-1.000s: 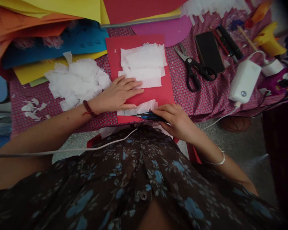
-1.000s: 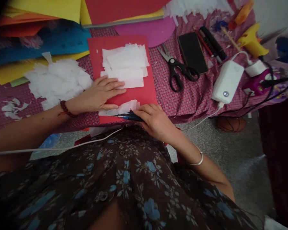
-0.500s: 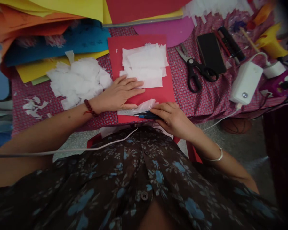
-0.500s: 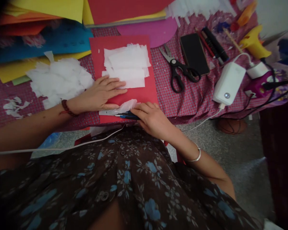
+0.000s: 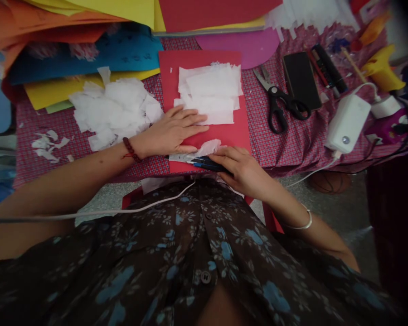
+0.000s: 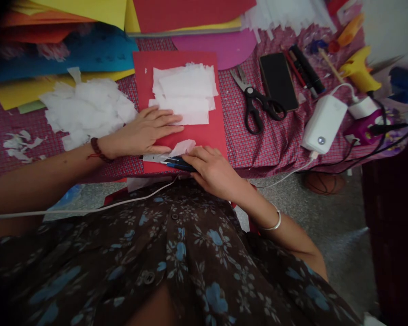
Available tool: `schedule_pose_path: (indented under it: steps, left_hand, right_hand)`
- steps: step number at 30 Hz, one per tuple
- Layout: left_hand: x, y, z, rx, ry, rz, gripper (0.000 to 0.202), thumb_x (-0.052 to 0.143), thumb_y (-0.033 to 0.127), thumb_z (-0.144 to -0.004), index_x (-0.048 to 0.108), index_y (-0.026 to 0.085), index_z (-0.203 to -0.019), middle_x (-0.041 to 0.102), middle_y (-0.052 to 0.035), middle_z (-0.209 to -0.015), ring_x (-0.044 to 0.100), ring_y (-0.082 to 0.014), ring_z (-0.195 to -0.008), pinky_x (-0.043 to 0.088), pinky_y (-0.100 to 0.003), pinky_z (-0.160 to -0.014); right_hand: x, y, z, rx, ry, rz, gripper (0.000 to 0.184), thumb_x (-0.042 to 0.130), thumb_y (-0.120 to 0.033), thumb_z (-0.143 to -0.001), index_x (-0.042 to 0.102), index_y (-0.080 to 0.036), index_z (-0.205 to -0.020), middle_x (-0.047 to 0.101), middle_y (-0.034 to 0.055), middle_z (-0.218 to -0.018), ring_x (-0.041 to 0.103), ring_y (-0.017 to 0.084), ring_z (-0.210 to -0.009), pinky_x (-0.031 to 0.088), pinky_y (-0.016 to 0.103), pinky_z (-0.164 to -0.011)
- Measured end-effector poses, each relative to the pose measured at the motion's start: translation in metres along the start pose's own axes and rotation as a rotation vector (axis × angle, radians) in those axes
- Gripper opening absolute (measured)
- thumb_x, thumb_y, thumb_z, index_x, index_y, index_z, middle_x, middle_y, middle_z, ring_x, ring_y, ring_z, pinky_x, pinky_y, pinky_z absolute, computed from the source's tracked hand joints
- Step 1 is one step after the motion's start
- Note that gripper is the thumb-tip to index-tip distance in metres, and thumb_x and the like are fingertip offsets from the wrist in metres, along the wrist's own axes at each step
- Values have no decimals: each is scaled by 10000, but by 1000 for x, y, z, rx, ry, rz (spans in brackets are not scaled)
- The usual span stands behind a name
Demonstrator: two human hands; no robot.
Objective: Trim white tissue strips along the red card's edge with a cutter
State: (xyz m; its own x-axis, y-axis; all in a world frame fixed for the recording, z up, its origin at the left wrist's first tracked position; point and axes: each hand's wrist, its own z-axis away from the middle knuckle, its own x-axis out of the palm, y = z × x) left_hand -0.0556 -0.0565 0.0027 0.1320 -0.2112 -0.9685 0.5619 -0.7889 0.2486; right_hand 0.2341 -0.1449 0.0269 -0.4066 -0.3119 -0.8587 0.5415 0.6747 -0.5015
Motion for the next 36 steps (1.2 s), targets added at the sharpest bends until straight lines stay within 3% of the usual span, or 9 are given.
schedule_pose_path:
  steps: [7,15,22,27,31,34,36]
  left_hand:
    - [1,0,1,29,23,14,613,430,593,-1127,486,253,-1634,422,-106,-1758,342,-353,-1640,200,-582,-1346]
    - [7,-4,1,59,39,28,712,323,669,-1141,471,184,-1640,403,-134,-1762,317,-360,-1638,170,-601,-1341]
    - [3,-1,0,29,3,39,672,481,609,-1116,460,199,-1649,379,-108,-1781,308,-337,-1640,138,-595,-1356]
    - [0,1,0,29,18,58,649,596,537,-1087,503,188,-1626,416,-126,-1759,331,-357,-1638,155,-576,-1357]
    - [2,0,1,22,34,107,609,628,519,-1070,551,209,-1589,441,-121,-1746,343,-354,-1641,160,-563,-1359]
    - [2,-3,1,-1,50,168,591,613,560,-1063,592,225,-1550,472,-106,-1730,356,-349,-1638,155,-569,-1362]
    - [-4,-4,2,-30,91,277,578,586,599,-1059,642,220,-1491,554,-108,-1666,443,-336,-1588,204,-559,-1356]
  right_hand:
    - [11,-18,21,40,77,25,403,607,-168,-1038,634,-133,-1439,739,206,-1304,694,351,-1162,590,561,-979]
    - [9,-21,28,29,87,40,386,629,-156,-1033,632,-114,-1417,742,196,-1272,690,335,-1128,587,509,-930]
    - [11,-12,27,20,89,31,404,619,-147,-1037,649,-188,-1438,752,160,-1301,684,326,-1143,553,499,-924]
    - [0,-4,39,21,105,-153,454,627,-144,-1036,642,-247,-1478,746,119,-1302,692,281,-1193,562,479,-1008]
    - [-11,10,55,179,316,-278,462,692,-201,-1017,680,-317,-1464,738,83,-1292,704,253,-1198,577,449,-1044]
    - [-8,26,58,299,514,-217,437,741,-226,-972,734,-316,-1399,748,76,-1235,716,261,-1143,593,463,-1014]
    - [-2,37,54,334,606,-162,420,747,-225,-946,757,-296,-1359,757,81,-1202,716,273,-1129,595,486,-1010]
